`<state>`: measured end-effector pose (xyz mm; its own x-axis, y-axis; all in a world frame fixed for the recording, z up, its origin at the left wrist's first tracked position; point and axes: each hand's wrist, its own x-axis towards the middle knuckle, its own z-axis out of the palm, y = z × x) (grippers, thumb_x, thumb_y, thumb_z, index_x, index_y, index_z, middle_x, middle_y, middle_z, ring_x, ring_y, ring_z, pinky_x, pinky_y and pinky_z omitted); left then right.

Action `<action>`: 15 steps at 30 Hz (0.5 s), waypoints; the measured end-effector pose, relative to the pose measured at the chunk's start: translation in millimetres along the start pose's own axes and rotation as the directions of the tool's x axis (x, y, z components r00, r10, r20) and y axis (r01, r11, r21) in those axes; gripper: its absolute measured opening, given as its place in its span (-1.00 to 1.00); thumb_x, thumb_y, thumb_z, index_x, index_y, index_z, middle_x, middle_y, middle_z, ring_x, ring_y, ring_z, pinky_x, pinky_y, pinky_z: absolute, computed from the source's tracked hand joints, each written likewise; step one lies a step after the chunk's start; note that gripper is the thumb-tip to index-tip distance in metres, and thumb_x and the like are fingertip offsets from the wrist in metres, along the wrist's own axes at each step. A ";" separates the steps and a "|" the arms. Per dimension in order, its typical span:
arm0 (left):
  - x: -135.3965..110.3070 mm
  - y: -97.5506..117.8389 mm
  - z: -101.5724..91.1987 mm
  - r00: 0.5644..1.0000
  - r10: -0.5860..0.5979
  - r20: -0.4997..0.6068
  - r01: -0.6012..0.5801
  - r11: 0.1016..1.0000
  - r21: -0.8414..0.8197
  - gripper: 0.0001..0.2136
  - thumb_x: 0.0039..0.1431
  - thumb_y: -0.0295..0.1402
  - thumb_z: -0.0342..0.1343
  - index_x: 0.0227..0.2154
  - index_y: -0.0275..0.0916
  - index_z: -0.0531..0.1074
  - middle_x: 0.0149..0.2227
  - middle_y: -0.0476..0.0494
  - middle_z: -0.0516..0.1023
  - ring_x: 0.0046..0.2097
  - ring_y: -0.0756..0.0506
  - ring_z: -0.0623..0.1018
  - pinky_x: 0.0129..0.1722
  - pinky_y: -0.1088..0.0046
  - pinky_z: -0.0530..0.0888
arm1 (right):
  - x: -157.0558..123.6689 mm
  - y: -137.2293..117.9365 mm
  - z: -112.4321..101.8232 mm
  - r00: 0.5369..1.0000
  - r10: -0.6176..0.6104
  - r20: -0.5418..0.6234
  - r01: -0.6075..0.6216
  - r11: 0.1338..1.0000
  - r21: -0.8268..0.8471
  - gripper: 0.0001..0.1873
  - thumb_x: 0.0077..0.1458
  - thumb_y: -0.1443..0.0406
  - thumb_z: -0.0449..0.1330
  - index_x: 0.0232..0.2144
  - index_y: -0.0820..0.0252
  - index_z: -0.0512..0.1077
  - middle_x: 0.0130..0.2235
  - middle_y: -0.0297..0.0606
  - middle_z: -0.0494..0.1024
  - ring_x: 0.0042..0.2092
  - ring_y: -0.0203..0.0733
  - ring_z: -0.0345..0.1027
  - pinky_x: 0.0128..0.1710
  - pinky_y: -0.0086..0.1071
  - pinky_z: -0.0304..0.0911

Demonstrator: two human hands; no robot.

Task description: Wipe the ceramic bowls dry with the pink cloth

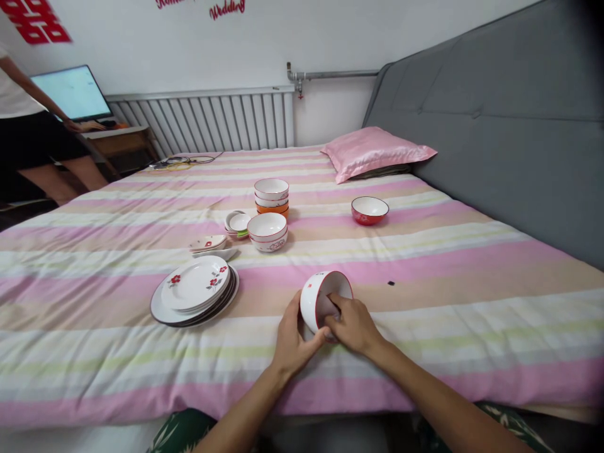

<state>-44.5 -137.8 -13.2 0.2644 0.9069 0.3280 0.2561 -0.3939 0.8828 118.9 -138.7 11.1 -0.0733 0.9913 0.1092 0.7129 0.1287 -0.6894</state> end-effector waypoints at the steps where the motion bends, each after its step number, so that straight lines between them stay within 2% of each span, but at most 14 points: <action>1: 0.0 0.1 0.0 1.000 -0.001 -0.001 0.001 1.000 -0.004 -0.30 0.00 -0.20 0.23 0.19 -0.26 0.13 0.18 -0.31 0.30 0.19 -0.29 0.32 0.19 0.12 0.27 | 0.6 -0.5 -0.7 0.998 0.021 0.066 -0.030 0.990 0.135 -0.95 -0.19 0.38 0.05 -0.56 0.20 0.31 -0.61 -0.41 0.25 -0.54 -0.32 0.07 -0.52 -0.44 -0.06; 2: 0.2 0.6 0.0 1.000 -0.002 -0.002 0.002 1.000 -0.008 -0.30 0.00 -0.19 0.23 0.19 -0.26 0.13 0.18 -0.31 0.30 0.19 -0.29 0.32 0.18 0.12 0.27 | 1.1 -0.9 -1.2 0.990 0.029 0.136 -0.068 0.954 0.291 -0.95 -0.21 0.37 0.04 -0.57 0.20 0.30 -0.61 -0.42 0.23 -0.54 -0.34 0.06 -0.53 -0.45 -0.07; 4: 0.7 2.2 -0.4 1.000 -0.003 -0.003 0.003 1.000 -0.012 -0.30 0.00 -0.19 0.23 0.18 -0.26 0.13 0.18 -0.31 0.31 0.19 -0.30 0.33 0.18 0.11 0.27 | 1.6 -2.2 -2.3 0.969 0.027 0.245 -0.169 0.794 0.584 -0.90 -0.23 0.37 0.03 -0.55 0.22 0.32 -0.58 -0.42 0.26 -0.54 -0.36 0.08 -0.55 -0.48 -0.04; 6: 1.4 4.1 -1.0 1.000 -0.002 0.001 0.002 1.000 -0.013 -0.31 0.00 -0.18 0.23 0.18 -0.25 0.14 0.17 -0.30 0.32 0.18 -0.30 0.33 0.17 0.10 0.27 | 1.7 -3.1 -3.7 0.968 0.064 0.244 -0.231 0.614 0.754 -0.84 -0.24 0.37 0.03 -0.49 0.24 0.35 -0.56 -0.42 0.31 -0.55 -0.38 0.09 -0.57 -0.50 -0.01; 7: 1.8 4.9 -1.2 1.000 -0.002 0.002 0.002 1.000 -0.016 -0.32 0.00 -0.18 0.23 0.17 -0.25 0.14 0.17 -0.30 0.32 0.18 -0.30 0.33 0.17 0.09 0.27 | 1.8 -2.9 -4.4 0.974 0.107 0.201 -0.226 0.561 0.797 -0.82 -0.24 0.38 0.04 -0.46 0.24 0.36 -0.55 -0.42 0.33 -0.55 -0.38 0.10 -0.58 -0.50 0.01; 9: 2.5 5.9 -1.5 1.000 -0.001 0.000 0.001 1.000 -0.030 -0.33 0.01 -0.18 0.22 0.17 -0.25 0.14 0.17 -0.31 0.31 0.18 -0.29 0.33 0.17 0.09 0.28 | 2.1 -0.6 -4.5 0.976 0.207 0.068 -0.171 0.529 0.831 -0.80 -0.22 0.38 0.07 -0.42 0.24 0.38 -0.52 -0.40 0.39 -0.52 -0.35 0.18 -0.56 -0.50 0.09; 11: 2.8 5.9 -1.4 1.000 -0.006 -0.006 0.006 0.999 -0.040 -0.33 0.02 -0.17 0.21 0.17 -0.25 0.14 0.17 -0.31 0.31 0.18 -0.29 0.33 0.16 0.08 0.28 | 2.6 3.6 -1.7 0.954 0.294 -0.054 -0.121 0.545 0.830 -0.78 -0.19 0.36 0.11 -0.36 0.22 0.37 -0.44 -0.33 0.47 -0.44 -0.27 0.32 -0.48 -0.46 0.22; 15: 1.5 3.9 -0.2 1.000 -0.010 -0.011 0.010 1.000 -0.017 -0.32 0.03 -0.15 0.21 0.18 -0.25 0.13 0.18 -0.33 0.30 0.19 -0.31 0.32 0.17 0.06 0.27 | 4.0 7.9 12.1 0.925 0.343 -0.162 -0.062 0.558 0.827 -0.68 -0.13 0.29 0.19 -0.25 0.17 0.28 -0.24 -0.16 0.56 -0.24 -0.11 0.48 -0.28 -0.30 0.39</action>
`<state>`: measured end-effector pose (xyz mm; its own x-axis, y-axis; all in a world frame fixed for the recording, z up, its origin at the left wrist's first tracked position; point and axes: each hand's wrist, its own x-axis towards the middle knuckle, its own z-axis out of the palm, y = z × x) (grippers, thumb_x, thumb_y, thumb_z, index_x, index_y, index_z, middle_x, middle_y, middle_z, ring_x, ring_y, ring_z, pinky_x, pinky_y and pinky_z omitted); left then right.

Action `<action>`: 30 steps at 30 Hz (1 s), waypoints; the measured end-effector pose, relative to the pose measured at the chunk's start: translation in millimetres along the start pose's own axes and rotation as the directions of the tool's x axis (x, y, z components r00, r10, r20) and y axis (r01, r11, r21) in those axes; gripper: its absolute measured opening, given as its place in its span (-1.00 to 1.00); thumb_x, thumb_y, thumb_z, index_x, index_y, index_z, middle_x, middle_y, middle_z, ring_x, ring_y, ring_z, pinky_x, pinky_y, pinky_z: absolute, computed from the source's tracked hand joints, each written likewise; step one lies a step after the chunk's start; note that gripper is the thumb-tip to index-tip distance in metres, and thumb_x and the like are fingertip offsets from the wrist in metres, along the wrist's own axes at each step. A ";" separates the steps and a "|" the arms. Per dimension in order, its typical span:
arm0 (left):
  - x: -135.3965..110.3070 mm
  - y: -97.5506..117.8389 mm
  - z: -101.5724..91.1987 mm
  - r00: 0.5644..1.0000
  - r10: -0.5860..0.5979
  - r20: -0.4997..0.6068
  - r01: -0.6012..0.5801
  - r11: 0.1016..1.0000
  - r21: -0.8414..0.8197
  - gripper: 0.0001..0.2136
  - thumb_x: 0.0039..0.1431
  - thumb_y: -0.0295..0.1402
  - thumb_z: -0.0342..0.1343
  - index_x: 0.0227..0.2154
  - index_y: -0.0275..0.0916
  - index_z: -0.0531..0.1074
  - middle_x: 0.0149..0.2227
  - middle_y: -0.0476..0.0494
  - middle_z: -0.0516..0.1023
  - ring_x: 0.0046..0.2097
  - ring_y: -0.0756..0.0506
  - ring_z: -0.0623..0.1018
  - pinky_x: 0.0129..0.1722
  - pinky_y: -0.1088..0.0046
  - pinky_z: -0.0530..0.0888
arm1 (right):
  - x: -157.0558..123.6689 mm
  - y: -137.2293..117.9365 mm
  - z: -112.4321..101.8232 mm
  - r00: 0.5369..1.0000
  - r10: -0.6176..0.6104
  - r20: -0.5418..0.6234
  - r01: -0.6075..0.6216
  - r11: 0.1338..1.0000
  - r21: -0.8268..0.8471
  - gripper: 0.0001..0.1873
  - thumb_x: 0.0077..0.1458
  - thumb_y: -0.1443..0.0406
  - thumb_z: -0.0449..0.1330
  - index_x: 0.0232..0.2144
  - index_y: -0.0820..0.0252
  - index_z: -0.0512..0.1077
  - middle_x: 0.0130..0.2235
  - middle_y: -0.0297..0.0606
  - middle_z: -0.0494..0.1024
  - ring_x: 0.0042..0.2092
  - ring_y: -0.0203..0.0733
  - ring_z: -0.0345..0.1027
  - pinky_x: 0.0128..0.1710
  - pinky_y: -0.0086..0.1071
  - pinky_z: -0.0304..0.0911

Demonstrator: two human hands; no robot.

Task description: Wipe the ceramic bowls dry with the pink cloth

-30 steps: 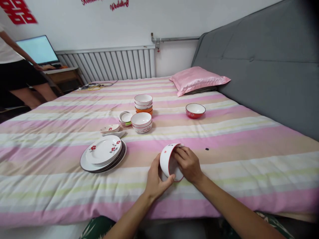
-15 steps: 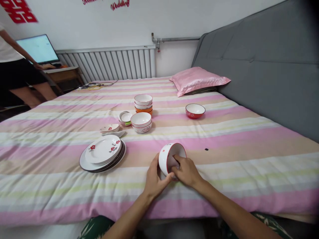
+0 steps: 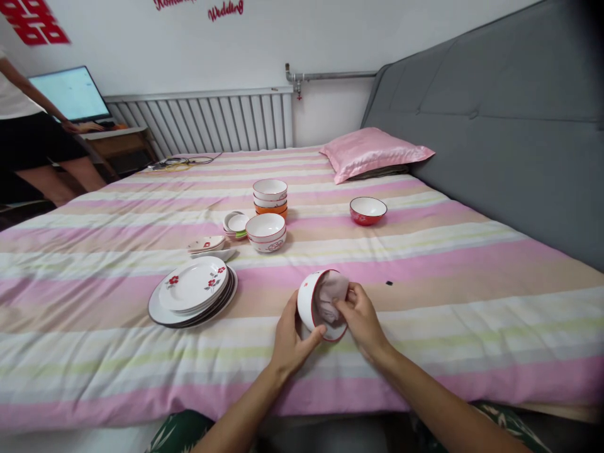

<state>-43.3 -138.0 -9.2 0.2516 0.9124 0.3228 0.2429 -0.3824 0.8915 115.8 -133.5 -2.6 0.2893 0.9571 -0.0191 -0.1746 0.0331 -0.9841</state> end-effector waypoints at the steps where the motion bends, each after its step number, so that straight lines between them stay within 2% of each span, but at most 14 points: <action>1: -0.6 -0.8 0.3 1.000 0.009 0.002 -0.009 1.000 0.010 -0.31 0.02 -0.14 0.21 0.18 -0.25 0.13 0.18 -0.33 0.29 0.19 -0.32 0.31 0.17 0.06 0.26 | -0.6 2.4 3.1 1.000 -0.022 0.001 0.022 1.000 0.004 -0.65 -0.12 0.28 0.21 -0.23 0.16 0.26 -0.21 -0.13 0.56 -0.20 -0.09 0.49 -0.24 -0.27 0.40; 5: -2.6 -2.7 0.4 0.997 0.068 0.025 -0.069 0.997 0.037 -0.26 -0.01 -0.11 0.23 0.20 -0.25 0.09 0.19 -0.35 0.28 0.20 -0.32 0.31 0.18 0.06 0.25 | -5.2 3.9 16.1 0.983 -0.181 0.027 0.182 0.983 -0.004 -0.65 -0.02 0.29 0.18 -0.15 0.15 0.23 -0.16 -0.10 0.54 -0.12 -0.09 0.48 -0.15 -0.25 0.41; 9: -2.5 -1.5 -1.2 0.996 0.075 0.037 -0.076 0.996 0.036 -0.26 0.00 -0.09 0.21 0.20 -0.26 0.10 0.17 -0.34 0.30 0.19 -0.31 0.32 0.17 0.06 0.27 | -10.6 -1.7 16.8 0.924 -0.334 0.188 0.351 0.934 -0.068 -0.70 0.04 0.36 0.10 -0.13 0.12 0.24 -0.20 -0.20 0.51 -0.17 -0.17 0.46 -0.23 -0.35 0.41; 13: -2.7 -1.1 -2.6 0.998 0.051 0.040 -0.052 0.998 0.029 -0.25 -0.01 -0.08 0.22 0.20 -0.26 0.10 0.16 -0.35 0.32 0.17 -0.33 0.33 0.16 0.04 0.27 | -10.4 -10.2 6.7 0.823 -0.389 0.415 0.503 0.837 -0.213 -0.70 -0.04 0.47 0.06 -0.21 0.13 0.32 -0.30 -0.30 0.49 -0.28 -0.21 0.41 -0.27 -0.38 0.36; 16: -3.3 -2.0 -2.7 0.998 0.047 0.040 -0.049 0.998 0.042 -0.24 -0.03 -0.11 0.24 0.20 -0.25 0.09 0.17 -0.34 0.30 0.19 -0.33 0.32 0.18 0.04 0.26 | -5.7 -16.1 -1.2 0.722 -0.411 0.557 0.622 0.738 -0.261 -0.67 -0.12 0.52 0.03 -0.29 0.15 0.38 -0.33 -0.31 0.50 -0.29 -0.20 0.39 -0.24 -0.36 0.30; 19: -3.3 -1.9 -2.6 0.998 0.049 0.043 -0.051 0.998 0.043 -0.25 -0.03 -0.12 0.24 0.20 -0.24 0.09 0.18 -0.33 0.29 0.19 -0.33 0.31 0.19 0.03 0.24 | -1.1 -18.5 -7.5 0.613 -0.402 0.681 0.731 0.615 -0.296 -0.74 -0.06 0.50 0.03 -0.35 0.15 0.42 -0.33 -0.29 0.52 -0.26 -0.18 0.38 -0.21 -0.33 0.25; 22: -2.6 -1.0 -2.4 0.998 0.045 0.045 -0.046 0.999 0.019 -0.24 -0.04 -0.09 0.24 0.19 -0.25 0.11 0.17 -0.34 0.30 0.19 -0.34 0.31 0.18 0.02 0.25 | 1.0 -16.9 -11.7 0.537 -0.373 0.757 0.813 0.469 -0.345 -0.87 0.07 0.40 0.08 -0.38 0.16 0.43 -0.35 -0.27 0.53 -0.27 -0.17 0.38 -0.23 -0.33 0.22; 25: -1.9 -0.9 -2.2 0.999 0.034 0.038 -0.035 0.999 0.007 -0.23 -0.05 -0.08 0.26 0.19 -0.26 0.12 0.17 -0.34 0.31 0.19 -0.35 0.31 0.18 0.01 0.25 | 0.9 -13.2 -13.5 0.516 -0.352 0.781 0.839 0.393 -0.376 -0.89 0.12 0.35 0.11 -0.40 0.17 0.44 -0.35 -0.26 0.54 -0.25 -0.18 0.39 -0.23 -0.34 0.23; 30: -1.4 -3.0 -1.7 0.999 0.032 0.043 -0.032 0.999 0.003 -0.23 -0.06 -0.11 0.27 0.19 -0.25 0.12 0.17 -0.33 0.30 0.19 -0.33 0.31 0.19 0.03 0.25 | 1.3 -12.7 -14.6 0.557 -0.308 0.771 0.817 0.370 -0.442 -0.91 0.08 0.35 0.16 -0.39 0.16 0.49 -0.35 -0.26 0.57 -0.25 -0.16 0.40 -0.23 -0.31 0.24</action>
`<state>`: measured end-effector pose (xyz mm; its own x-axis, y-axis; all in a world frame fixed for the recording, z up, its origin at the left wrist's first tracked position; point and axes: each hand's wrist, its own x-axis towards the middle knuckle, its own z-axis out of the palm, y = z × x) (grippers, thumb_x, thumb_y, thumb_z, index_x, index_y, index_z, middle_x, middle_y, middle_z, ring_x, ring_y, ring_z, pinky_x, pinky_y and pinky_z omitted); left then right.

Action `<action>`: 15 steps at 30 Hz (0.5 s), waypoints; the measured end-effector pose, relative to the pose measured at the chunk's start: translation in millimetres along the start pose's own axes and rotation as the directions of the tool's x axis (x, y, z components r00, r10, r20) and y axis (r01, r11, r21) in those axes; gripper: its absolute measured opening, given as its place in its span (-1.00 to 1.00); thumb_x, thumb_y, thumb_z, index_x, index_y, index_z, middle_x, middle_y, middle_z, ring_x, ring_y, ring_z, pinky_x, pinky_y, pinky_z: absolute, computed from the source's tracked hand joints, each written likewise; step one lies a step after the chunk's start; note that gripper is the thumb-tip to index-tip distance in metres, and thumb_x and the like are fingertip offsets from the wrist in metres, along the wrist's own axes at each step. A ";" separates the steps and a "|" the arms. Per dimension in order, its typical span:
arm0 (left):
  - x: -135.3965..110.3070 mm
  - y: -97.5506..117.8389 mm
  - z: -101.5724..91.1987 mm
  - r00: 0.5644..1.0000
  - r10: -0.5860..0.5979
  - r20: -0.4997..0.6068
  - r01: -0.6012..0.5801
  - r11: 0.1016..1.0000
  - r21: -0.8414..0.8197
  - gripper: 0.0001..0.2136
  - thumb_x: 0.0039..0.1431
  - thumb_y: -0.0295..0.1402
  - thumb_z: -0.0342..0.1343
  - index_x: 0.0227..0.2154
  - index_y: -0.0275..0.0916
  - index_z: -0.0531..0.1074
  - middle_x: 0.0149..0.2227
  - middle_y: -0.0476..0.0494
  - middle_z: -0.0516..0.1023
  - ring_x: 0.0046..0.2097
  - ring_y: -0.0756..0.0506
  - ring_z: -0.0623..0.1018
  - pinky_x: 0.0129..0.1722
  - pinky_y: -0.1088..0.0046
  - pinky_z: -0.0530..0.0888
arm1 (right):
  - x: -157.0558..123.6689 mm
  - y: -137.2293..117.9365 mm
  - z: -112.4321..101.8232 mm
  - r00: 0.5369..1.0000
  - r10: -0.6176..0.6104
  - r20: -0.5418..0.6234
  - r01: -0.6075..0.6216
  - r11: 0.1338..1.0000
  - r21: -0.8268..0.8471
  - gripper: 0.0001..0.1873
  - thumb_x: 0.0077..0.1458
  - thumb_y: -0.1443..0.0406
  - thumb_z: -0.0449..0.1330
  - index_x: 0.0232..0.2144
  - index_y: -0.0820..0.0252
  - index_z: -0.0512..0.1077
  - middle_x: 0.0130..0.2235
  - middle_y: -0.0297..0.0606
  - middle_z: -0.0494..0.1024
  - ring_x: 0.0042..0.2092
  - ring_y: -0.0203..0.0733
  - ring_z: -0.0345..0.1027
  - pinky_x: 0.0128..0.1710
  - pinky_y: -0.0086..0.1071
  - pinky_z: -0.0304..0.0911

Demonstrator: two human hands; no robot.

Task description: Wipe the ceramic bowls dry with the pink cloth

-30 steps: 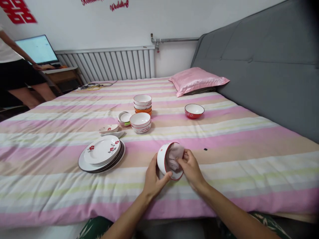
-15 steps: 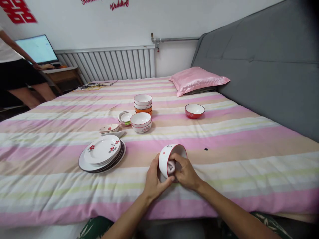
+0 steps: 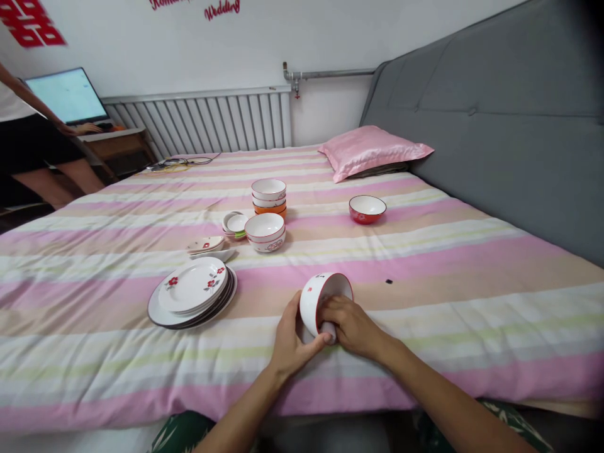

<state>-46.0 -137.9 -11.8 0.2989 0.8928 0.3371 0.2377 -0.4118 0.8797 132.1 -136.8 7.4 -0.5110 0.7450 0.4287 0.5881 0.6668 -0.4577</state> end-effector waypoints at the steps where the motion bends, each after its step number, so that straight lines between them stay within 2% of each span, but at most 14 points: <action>1: 0.0 -0.8 0.3 1.000 -0.002 -0.002 0.002 1.000 -0.006 -0.23 -0.06 -0.12 0.28 0.19 -0.25 0.13 0.18 -0.33 0.30 0.19 -0.33 0.31 0.19 0.03 0.25 | 0.1 0.2 -3.0 1.000 0.013 0.010 -0.013 1.000 0.008 -0.90 0.06 0.36 0.16 -0.40 0.15 0.49 -0.37 -0.27 0.57 -0.27 -0.16 0.40 -0.23 -0.30 0.24; 3: -0.4 -2.6 1.1 1.000 -0.003 -0.013 0.003 1.000 -0.030 -0.24 -0.07 -0.13 0.28 0.18 -0.26 0.13 0.18 -0.35 0.29 0.20 -0.33 0.31 0.19 0.03 0.24 | -0.2 1.6 -13.0 0.999 0.053 0.000 -0.053 0.997 0.054 -0.85 0.01 0.42 0.13 -0.45 0.14 0.49 -0.42 -0.31 0.56 -0.32 -0.19 0.39 -0.26 -0.32 0.25; 5: -1.2 -4.4 2.1 1.000 -0.008 -0.020 0.007 0.998 -0.059 -0.24 -0.06 -0.14 0.28 0.18 -0.27 0.13 0.18 -0.36 0.29 0.20 -0.34 0.31 0.19 0.03 0.24 | -1.6 5.2 -27.2 0.989 0.130 -0.071 -0.118 0.981 0.153 -0.78 -0.05 0.48 0.07 -0.46 0.14 0.48 -0.45 -0.34 0.54 -0.38 -0.23 0.38 -0.30 -0.35 0.26; 8: -1.8 -5.0 3.5 0.999 -0.017 -0.032 0.014 0.996 -0.087 -0.24 -0.09 -0.17 0.29 0.17 -0.28 0.15 0.17 -0.37 0.30 0.18 -0.34 0.33 0.16 0.06 0.29 | -5.8 16.1 -48.3 0.937 0.278 -0.213 -0.180 0.905 0.386 -0.80 -0.07 0.45 0.08 -0.40 0.17 0.46 -0.43 -0.33 0.52 -0.42 -0.26 0.37 -0.42 -0.42 0.26; 9: -1.2 -4.1 3.6 0.999 -0.010 -0.041 0.007 0.997 -0.081 -0.24 -0.11 -0.18 0.29 0.17 -0.28 0.15 0.16 -0.37 0.31 0.17 -0.34 0.34 0.13 0.08 0.33 | -7.4 20.7 -53.4 0.899 0.325 -0.294 -0.175 0.881 0.440 -0.83 -0.07 0.43 0.10 -0.40 0.17 0.45 -0.44 -0.34 0.51 -0.43 -0.26 0.36 -0.44 -0.43 0.26; 10: 0.2 -2.7 3.4 0.999 0.009 -0.053 -0.012 0.998 -0.059 -0.23 -0.13 -0.19 0.30 0.16 -0.27 0.16 0.15 -0.37 0.32 0.14 -0.34 0.36 0.08 0.11 0.37 | -9.0 25.3 -57.0 0.840 0.373 -0.393 -0.162 0.865 0.475 -0.85 -0.07 0.42 0.13 -0.38 0.17 0.44 -0.44 -0.35 0.50 -0.43 -0.26 0.35 -0.46 -0.43 0.25; 13: 7.5 4.1 1.4 0.988 0.136 -0.074 -0.129 0.987 0.095 -0.23 -0.19 -0.25 0.32 0.16 -0.21 0.18 0.10 -0.32 0.36 0.06 -0.31 0.41 -0.04 0.16 0.43 | -12.5 33.4 -60.8 0.610 0.455 -0.649 -0.150 0.870 0.469 -0.79 -0.06 0.39 0.16 -0.29 0.15 0.44 -0.37 -0.32 0.50 -0.38 -0.22 0.36 -0.42 -0.38 0.28; 14: 10.4 6.4 0.5 0.979 0.186 -0.076 -0.173 0.972 0.157 -0.23 -0.20 -0.28 0.31 0.15 -0.19 0.18 0.07 -0.30 0.37 0.03 -0.30 0.41 -0.05 0.17 0.43 | -13.0 32.6 -60.4 0.561 0.446 -0.698 -0.161 0.885 0.436 -0.75 -0.04 0.39 0.16 -0.24 0.14 0.45 -0.32 -0.30 0.51 -0.35 -0.19 0.37 -0.39 -0.34 0.30; 15: 12.9 8.3 -0.3 0.971 0.226 -0.077 -0.206 0.956 0.209 -0.23 -0.21 -0.30 0.30 0.15 -0.17 0.18 0.05 -0.29 0.39 0.00 -0.28 0.42 -0.07 0.17 0.43 | -13.1 29.6 -59.7 0.543 0.415 -0.730 -0.170 0.906 0.389 -0.72 -0.03 0.40 0.14 -0.21 0.13 0.45 -0.28 -0.27 0.52 -0.31 -0.16 0.38 -0.35 -0.31 0.31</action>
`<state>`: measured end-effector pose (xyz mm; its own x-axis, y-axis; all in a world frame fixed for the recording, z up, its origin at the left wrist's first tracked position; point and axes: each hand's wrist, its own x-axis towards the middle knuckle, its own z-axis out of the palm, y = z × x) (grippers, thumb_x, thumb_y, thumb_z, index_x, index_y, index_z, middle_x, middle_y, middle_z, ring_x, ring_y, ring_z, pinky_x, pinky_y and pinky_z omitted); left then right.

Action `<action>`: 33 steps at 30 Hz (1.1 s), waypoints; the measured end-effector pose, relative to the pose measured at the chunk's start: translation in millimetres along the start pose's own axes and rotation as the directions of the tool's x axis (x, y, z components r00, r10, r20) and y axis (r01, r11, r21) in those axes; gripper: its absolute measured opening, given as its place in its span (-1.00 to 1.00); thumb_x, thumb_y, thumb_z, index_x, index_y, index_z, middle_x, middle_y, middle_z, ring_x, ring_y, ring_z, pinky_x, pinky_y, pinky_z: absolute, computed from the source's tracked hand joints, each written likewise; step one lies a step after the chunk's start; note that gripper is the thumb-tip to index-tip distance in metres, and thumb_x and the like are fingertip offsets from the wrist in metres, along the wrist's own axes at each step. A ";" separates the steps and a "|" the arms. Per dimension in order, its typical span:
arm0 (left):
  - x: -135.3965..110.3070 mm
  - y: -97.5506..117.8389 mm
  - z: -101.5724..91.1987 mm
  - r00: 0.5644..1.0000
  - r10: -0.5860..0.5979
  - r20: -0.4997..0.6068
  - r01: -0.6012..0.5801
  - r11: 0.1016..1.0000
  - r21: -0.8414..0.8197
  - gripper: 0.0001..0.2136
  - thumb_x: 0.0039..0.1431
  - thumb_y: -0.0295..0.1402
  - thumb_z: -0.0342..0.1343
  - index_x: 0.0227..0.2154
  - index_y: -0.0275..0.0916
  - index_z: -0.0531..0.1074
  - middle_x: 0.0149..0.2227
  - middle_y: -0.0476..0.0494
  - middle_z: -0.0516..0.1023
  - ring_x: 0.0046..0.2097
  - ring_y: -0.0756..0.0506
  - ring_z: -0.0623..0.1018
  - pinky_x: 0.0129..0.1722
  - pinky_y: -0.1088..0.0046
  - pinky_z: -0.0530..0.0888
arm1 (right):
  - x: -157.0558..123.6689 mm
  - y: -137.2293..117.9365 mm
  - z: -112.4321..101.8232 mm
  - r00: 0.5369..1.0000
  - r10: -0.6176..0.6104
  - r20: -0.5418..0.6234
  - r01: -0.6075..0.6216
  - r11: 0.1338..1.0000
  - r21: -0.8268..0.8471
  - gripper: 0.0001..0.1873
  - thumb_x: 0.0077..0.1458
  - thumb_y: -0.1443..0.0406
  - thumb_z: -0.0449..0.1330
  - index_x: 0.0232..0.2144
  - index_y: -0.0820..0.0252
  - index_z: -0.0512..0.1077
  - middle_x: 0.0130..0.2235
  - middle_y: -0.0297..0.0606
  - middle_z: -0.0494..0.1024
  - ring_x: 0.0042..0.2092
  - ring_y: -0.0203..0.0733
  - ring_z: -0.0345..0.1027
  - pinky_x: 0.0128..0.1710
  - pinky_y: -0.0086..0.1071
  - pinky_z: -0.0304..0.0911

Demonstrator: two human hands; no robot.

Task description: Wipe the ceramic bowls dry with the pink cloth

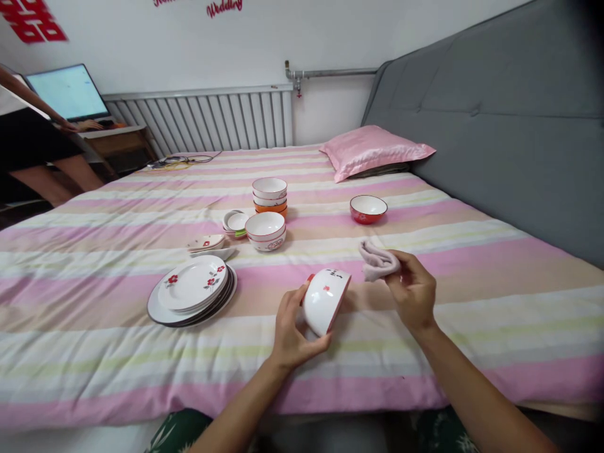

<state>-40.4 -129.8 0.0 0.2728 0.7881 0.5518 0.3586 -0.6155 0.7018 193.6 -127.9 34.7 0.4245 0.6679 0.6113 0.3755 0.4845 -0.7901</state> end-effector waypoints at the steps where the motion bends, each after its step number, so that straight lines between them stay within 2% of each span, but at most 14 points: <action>1: 2.2 0.8 -0.7 1.000 0.025 -0.004 -0.025 0.999 0.037 -0.23 -0.22 -0.31 0.29 0.15 -0.16 0.18 0.02 -0.27 0.39 -0.02 -0.27 0.42 -0.08 0.18 0.43 | -2.6 -4.2 1.3 0.998 -0.057 0.007 0.057 0.998 -0.036 -0.68 -0.02 0.42 0.12 -0.18 0.12 0.45 -0.23 -0.25 0.52 -0.26 -0.14 0.39 -0.31 -0.28 0.32; 3: 3.8 1.2 -1.5 0.999 0.051 0.000 -0.051 0.996 0.076 -0.22 -0.21 -0.32 0.28 0.17 -0.16 0.16 -0.01 -0.26 0.40 -0.05 -0.25 0.42 -0.10 0.20 0.42 | -9.4 -16.6 5.8 0.971 -0.210 0.111 0.220 0.972 -0.087 -0.63 -0.02 0.45 0.08 -0.14 0.10 0.45 -0.18 -0.23 0.52 -0.17 -0.09 0.39 -0.21 -0.21 0.32; 6: 1.9 0.3 -2.2 0.996 0.082 0.023 -0.084 0.992 0.095 -0.20 -0.18 -0.31 0.28 0.19 -0.16 0.11 -0.04 -0.24 0.38 -0.07 -0.23 0.42 -0.11 0.22 0.42 | -18.7 -35.1 15.4 0.838 -0.378 0.393 0.441 0.894 -0.082 -0.59 -0.03 0.46 0.05 -0.12 0.08 0.45 -0.13 -0.23 0.54 -0.06 -0.04 0.37 -0.01 -0.08 0.24; 8: 0.8 -0.1 -3.3 0.995 0.094 0.041 -0.098 0.991 0.096 -0.20 -0.18 -0.32 0.27 0.20 -0.15 0.10 -0.05 -0.23 0.38 -0.07 -0.23 0.42 -0.11 0.22 0.42 | -20.7 -40.1 21.1 0.779 -0.397 0.486 0.472 0.881 -0.037 -0.60 -0.03 0.44 0.03 -0.14 0.09 0.44 -0.08 -0.23 0.53 -0.01 -0.03 0.36 0.05 -0.06 0.19; 9: 0.9 -0.3 -4.2 0.994 0.094 0.055 -0.099 0.991 0.089 -0.20 -0.19 -0.33 0.26 0.20 -0.14 0.10 -0.04 -0.23 0.37 -0.07 -0.23 0.42 -0.10 0.21 0.42 | -20.0 -39.4 23.0 0.778 -0.381 0.499 0.451 0.892 -0.024 -0.61 -0.03 0.43 0.02 -0.15 0.10 0.44 -0.07 -0.23 0.53 0.01 -0.03 0.35 0.06 -0.06 0.18; 11: 2.4 -0.7 -6.5 0.991 0.090 0.096 -0.097 0.993 0.065 -0.19 -0.21 -0.37 0.25 0.20 -0.14 0.10 -0.01 -0.23 0.37 -0.03 -0.25 0.41 -0.07 0.20 0.41 | -15.9 -31.9 24.2 0.823 -0.280 0.494 0.335 0.942 -0.024 -0.63 -0.01 0.42 0.01 -0.16 0.11 0.44 -0.07 -0.22 0.53 0.01 -0.04 0.35 0.05 -0.11 0.19; 14: 6.0 -2.5 -10.9 0.979 0.097 0.182 -0.101 0.995 0.016 -0.18 -0.24 -0.43 0.21 0.20 -0.13 0.09 0.07 -0.25 0.33 0.05 -0.28 0.38 0.00 0.17 0.38 | -6.7 -12.0 19.9 0.868 0.029 0.496 -0.031 1.000 -0.004 -0.62 0.00 0.39 -0.04 -0.16 0.14 0.44 -0.13 -0.23 0.54 -0.12 -0.08 0.40 -0.15 -0.24 0.30; 16: 7.7 -4.5 -14.1 0.968 0.095 0.234 -0.092 0.995 -0.022 -0.18 -0.25 -0.47 0.18 0.19 -0.13 0.09 0.11 -0.26 0.31 0.10 -0.30 0.35 0.06 0.14 0.34 | -1.6 -0.7 14.7 0.790 0.185 0.585 -0.273 0.960 0.066 -0.60 -0.02 0.37 -0.05 -0.14 0.17 0.43 -0.21 -0.24 0.54 -0.24 -0.10 0.40 -0.30 -0.30 0.31; 18: 8.4 -6.8 -17.5 0.958 0.076 0.278 -0.060 0.996 -0.066 -0.17 -0.27 -0.52 0.16 0.19 -0.14 0.09 0.15 -0.25 0.29 0.14 -0.32 0.33 0.12 0.11 0.30 | 0.9 3.9 10.1 0.661 0.202 0.723 -0.426 0.894 0.139 -0.53 -0.03 0.32 -0.01 -0.03 0.18 0.38 -0.20 -0.22 0.53 -0.23 -0.09 0.40 -0.30 -0.31 0.31; 20: 8.8 -8.9 -20.8 0.946 0.025 0.323 0.012 0.993 -0.114 -0.16 -0.27 -0.57 0.14 0.21 -0.14 0.09 0.19 -0.23 0.26 0.17 -0.32 0.30 0.16 0.11 0.26 | 0.7 2.4 8.4 0.563 0.132 0.816 -0.468 0.864 0.183 -0.41 -0.05 0.25 0.11 0.10 0.16 0.28 -0.10 -0.19 0.50 -0.14 -0.05 0.39 -0.19 -0.28 0.31; 22: 9.2 -11.0 -23.4 0.933 -0.041 0.359 0.108 0.980 -0.169 -0.16 -0.23 -0.60 0.12 0.23 -0.14 0.08 0.23 -0.22 0.23 0.20 -0.32 0.28 0.18 0.11 0.24 | -2.1 -1.0 10.6 0.522 0.080 0.849 -0.439 0.879 0.187 -0.24 -0.10 0.23 0.25 0.18 0.11 0.16 0.00 -0.17 0.45 -0.04 -0.02 0.36 -0.10 -0.26 0.30; 25: 10.8 -14.7 -24.4 0.909 -0.119 0.400 0.233 0.940 -0.250 -0.19 -0.14 -0.61 0.08 0.26 -0.14 0.04 0.29 -0.21 0.15 0.24 -0.32 0.24 0.21 0.08 0.21 | -10.2 1.5 19.6 0.576 0.101 0.811 -0.358 0.923 0.139 -0.17 -0.12 0.22 0.33 0.20 0.07 0.13 0.06 -0.17 0.41 0.03 -0.01 0.34 -0.02 -0.21 0.28; 29: 15.1 -19.4 -23.0 0.883 -0.138 0.449 0.282 0.920 -0.271 -0.21 -0.05 -0.56 0.13 0.28 -0.14 -0.01 0.33 -0.22 0.05 0.31 -0.31 0.12 0.26 0.03 0.12 | -24.1 22.8 31.5 0.763 0.210 0.611 -0.285 0.958 0.026 -0.50 0.02 0.19 0.21 0.05 0.04 0.34 -0.01 -0.19 0.49 0.02 -0.02 0.37 0.03 -0.19 0.27; 33: 28.4 -3.4 -46.8 0.894 -0.168 0.415 0.281 0.932 -0.228 -0.17 -0.01 -0.33 0.27 0.29 -0.09 -0.05 0.33 -0.32 0.04 0.23 -0.35 0.27 0.15 -0.01 0.29 | -34.2 46.7 36.7 0.802 0.396 0.447 -0.397 0.913 -0.096 -0.62 -0.02 0.16 0.18 -0.13 0.16 0.47 -0.07 -0.12 0.53 0.02 0.06 0.36 0.07 -0.10 0.23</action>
<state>-75.7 -105.5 34.4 0.5539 0.8110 0.1884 0.2079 -0.3538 0.9119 166.4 -107.3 -24.7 0.1214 0.9801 0.1571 0.2531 0.1225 -0.9596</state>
